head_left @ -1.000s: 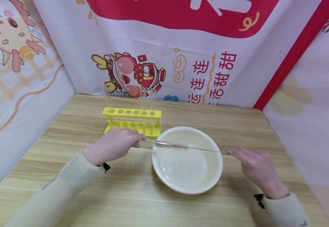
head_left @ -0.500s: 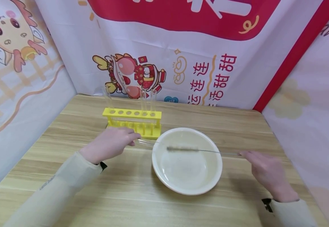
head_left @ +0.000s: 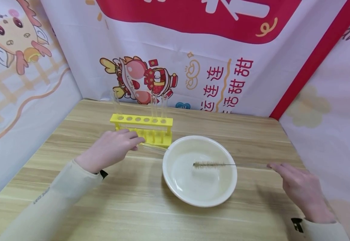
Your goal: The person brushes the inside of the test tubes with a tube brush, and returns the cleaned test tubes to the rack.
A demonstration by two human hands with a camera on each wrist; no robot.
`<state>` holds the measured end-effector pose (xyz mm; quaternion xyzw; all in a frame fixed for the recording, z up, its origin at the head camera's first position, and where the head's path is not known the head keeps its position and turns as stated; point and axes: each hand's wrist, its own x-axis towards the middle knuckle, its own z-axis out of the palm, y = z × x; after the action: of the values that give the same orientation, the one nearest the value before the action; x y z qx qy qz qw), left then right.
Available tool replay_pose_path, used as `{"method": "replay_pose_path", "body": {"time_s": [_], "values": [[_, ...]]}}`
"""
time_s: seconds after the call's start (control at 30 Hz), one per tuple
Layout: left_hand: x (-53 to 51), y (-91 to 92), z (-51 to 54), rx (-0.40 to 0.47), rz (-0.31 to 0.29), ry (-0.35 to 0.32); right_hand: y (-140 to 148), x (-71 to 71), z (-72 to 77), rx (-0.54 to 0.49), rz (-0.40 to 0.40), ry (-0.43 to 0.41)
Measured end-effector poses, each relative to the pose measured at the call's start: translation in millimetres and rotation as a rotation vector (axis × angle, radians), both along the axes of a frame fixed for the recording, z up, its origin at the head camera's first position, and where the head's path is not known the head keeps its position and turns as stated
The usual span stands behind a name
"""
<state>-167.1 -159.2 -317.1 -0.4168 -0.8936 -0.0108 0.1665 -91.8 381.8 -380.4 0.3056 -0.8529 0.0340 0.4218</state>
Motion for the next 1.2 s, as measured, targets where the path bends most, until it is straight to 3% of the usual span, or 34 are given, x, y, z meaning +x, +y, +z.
{"method": "replay_pose_path", "body": {"time_s": [0.17,0.37,0.53,0.63,0.77,0.93,1.1,1.2], "values": [[3.8,9.8,5.4,-0.001,-0.075,0.109,-6.6,4.4,4.7,0.015,-0.01,-0.001],[8.2,21.3,12.4,-0.075,-0.114,0.225,-18.2,6.8,12.3,0.021,0.016,0.021],[10.8,25.9,16.9,-0.092,-0.13,0.265,-28.7,8.3,16.8,0.023,0.047,0.048],[9.8,26.1,17.2,-0.063,-0.145,0.262,-33.2,10.1,17.5,0.034,0.053,0.022],[3.0,24.6,14.4,0.102,-0.18,0.215,-36.2,12.5,17.5,0.049,0.049,-0.017],[-12.1,19.5,13.1,0.426,-0.181,0.141,-38.1,13.7,16.9,0.053,0.046,-0.027],[-27.6,11.1,18.8,0.742,-0.061,0.07,-40.2,13.7,14.9,0.05,0.053,-0.03],[-34.5,5.5,25.0,0.92,0.081,-0.075,-40.8,13.5,13.6,0.046,0.056,-0.034]]}}
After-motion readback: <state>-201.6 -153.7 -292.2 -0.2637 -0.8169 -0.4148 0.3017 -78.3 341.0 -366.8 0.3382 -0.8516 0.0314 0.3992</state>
